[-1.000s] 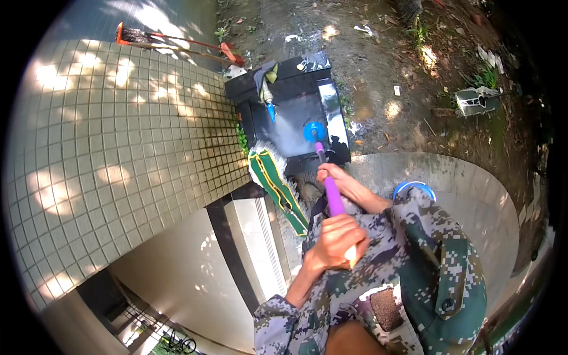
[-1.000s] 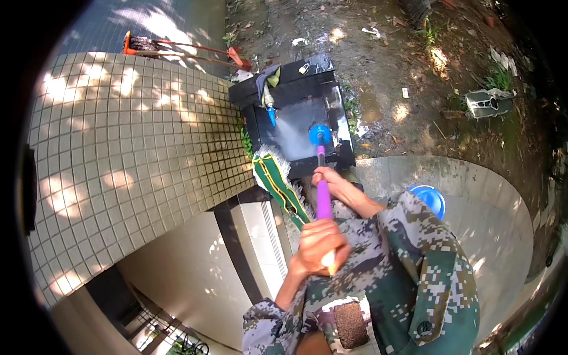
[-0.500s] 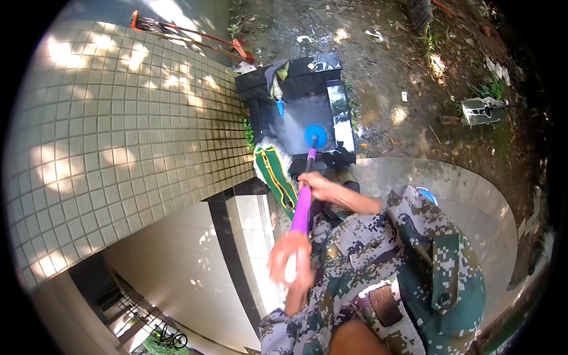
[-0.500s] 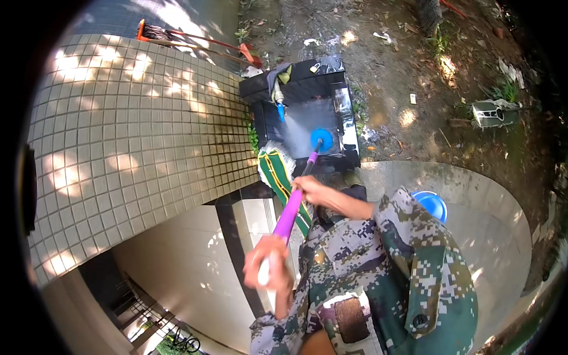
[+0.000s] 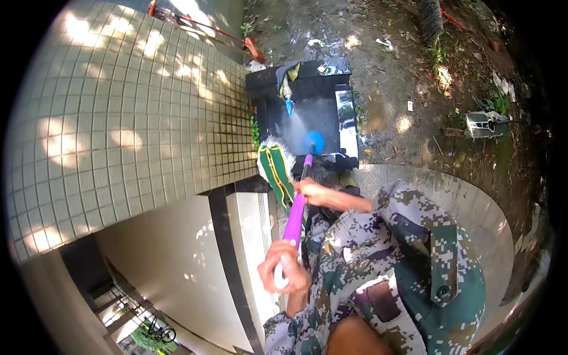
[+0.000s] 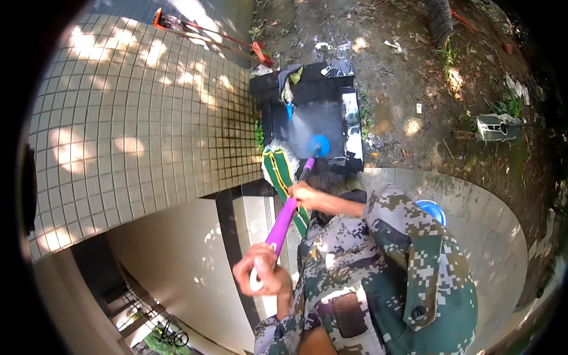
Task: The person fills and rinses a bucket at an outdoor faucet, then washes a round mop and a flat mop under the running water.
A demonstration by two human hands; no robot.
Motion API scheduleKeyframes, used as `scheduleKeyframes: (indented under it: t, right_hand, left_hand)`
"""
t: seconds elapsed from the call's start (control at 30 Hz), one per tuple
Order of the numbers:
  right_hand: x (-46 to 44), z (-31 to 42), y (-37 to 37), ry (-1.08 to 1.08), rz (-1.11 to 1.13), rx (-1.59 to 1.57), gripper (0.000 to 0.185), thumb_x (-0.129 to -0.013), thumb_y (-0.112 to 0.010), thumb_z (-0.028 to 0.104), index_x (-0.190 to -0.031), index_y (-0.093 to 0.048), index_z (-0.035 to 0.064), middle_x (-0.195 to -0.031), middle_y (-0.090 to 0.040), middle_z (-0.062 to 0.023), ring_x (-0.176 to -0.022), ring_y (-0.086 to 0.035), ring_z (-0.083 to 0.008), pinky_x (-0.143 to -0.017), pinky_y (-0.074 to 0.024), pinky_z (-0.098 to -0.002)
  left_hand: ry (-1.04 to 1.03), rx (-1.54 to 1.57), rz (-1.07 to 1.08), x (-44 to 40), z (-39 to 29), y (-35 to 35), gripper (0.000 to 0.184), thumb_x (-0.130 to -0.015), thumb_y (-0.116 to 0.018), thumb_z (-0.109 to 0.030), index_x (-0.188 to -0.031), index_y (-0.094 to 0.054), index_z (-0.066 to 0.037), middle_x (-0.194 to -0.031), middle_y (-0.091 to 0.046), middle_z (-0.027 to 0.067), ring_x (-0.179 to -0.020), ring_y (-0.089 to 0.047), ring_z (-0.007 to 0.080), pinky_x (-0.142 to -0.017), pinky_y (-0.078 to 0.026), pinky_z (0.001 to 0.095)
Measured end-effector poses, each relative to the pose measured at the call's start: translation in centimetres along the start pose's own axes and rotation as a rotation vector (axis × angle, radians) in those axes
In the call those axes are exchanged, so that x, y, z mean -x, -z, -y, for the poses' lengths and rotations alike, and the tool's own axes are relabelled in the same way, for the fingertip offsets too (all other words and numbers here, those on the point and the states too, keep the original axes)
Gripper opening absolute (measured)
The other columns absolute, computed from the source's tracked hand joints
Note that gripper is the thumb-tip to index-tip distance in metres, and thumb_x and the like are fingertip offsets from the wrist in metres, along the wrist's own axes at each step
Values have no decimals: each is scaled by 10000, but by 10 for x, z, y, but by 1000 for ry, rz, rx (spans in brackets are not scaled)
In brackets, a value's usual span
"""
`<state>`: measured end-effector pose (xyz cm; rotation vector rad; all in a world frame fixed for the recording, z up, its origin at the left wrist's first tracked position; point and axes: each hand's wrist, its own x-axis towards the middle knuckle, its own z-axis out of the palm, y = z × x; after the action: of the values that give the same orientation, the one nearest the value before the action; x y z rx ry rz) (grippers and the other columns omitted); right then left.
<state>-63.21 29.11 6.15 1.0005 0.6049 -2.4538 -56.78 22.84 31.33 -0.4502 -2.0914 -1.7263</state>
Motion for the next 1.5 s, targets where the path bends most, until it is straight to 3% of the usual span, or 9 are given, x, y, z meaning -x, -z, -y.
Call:
scheduleKeyframes:
  t: [0.37, 0.43, 0.67, 0.97, 1.1, 1.17, 1.23, 1.37, 1.5]
  right_hand:
    - [-69, -1, 20, -42, -246, 72, 50, -736, -479, -80, -753, -458, -37, -634, -467, -121, -482, -509, -216, -394, -468, -355]
    - [-54, -11, 25, -92, -147, -330, 54, -748, -505, -55, -755, -452, -46, -650, -469, -131, -541, -532, -224, -479, -519, -350]
    - [-87, -29, 115, -182, -142, -302, 150, -837, -403, 37, -691, -436, 49, -555, -441, -32, -413, -394, -101, -368, -359, -225]
    - [-4, 27, 72, -108, -336, 486, 77, -829, -464, 46, -830, -394, 15, -574, -461, -48, -420, -463, -144, -377, -418, -277]
    - [-19, 21, 85, -130, -334, 35, 103, -845, -486, 85, -824, -418, 10, -611, -439, -51, -470, -463, -134, -376, -413, -260]
    - [-24, 22, 95, -473, 5, -593, 118, -852, -461, 112, -802, -425, 12, -595, -448, -37, -458, -452, -122, -382, -402, -234]
    - [-40, 16, 111, -422, 173, -559, 112, -851, -448, 106, -813, -427, 3, -633, -456, -50, -467, -454, -86, -425, -437, -203]
    - [-49, 12, 122, -320, -75, -428, 83, -839, -450, 45, -831, -438, -37, -599, -442, -47, -448, -430, -85, -384, -404, -217]
    - [-26, 24, 94, -97, -307, 328, 84, -823, -460, 18, -822, -418, -55, -669, -492, -115, -448, -463, -142, -377, -403, -238]
  left_hand:
    - [295, -116, -59, 9, 19, 0, 91, -820, -563, -8, -850, -485, 30, -717, -563, 127, -628, -547, 162, -598, -463, 275]
    - [396, -95, -107, 17, 13, 7, 89, -798, -568, 12, -854, -501, 26, -760, -576, 126, -687, -563, 164, -633, -469, 276]
    - [121, 48, 759, 14, 7, 15, 390, -636, -768, -64, -967, -580, 23, -932, -596, 144, -896, -591, 293, -787, -481, 386]
    - [24, 71, 857, 22, 17, 7, 419, -637, -752, -63, -993, -554, 35, -979, -575, 183, -967, -558, 348, -879, -430, 423]
    - [28, 67, 792, 30, 22, 7, 402, -653, -752, -70, -987, -558, 41, -982, -581, 184, -976, -563, 349, -891, -434, 423]
    - [72, 41, 675, 35, 21, 5, 392, -663, -756, -77, -981, -559, 42, -982, -586, 179, -974, -568, 350, -891, -442, 421]
    - [59, 23, 655, 32, 23, 3, 394, -668, -762, -87, -979, -559, 44, -982, -587, 180, -974, -572, 348, -892, -446, 417]
    - [76, 74, 707, 28, 16, 5, 402, -661, -766, -103, -970, -559, 49, -985, -581, 181, -972, -567, 345, -882, -442, 416]
    - [79, 81, 744, 30, 22, 5, 402, -670, -749, -124, -978, -548, 39, -1001, -565, 169, -1000, -548, 345, -891, -429, 418]
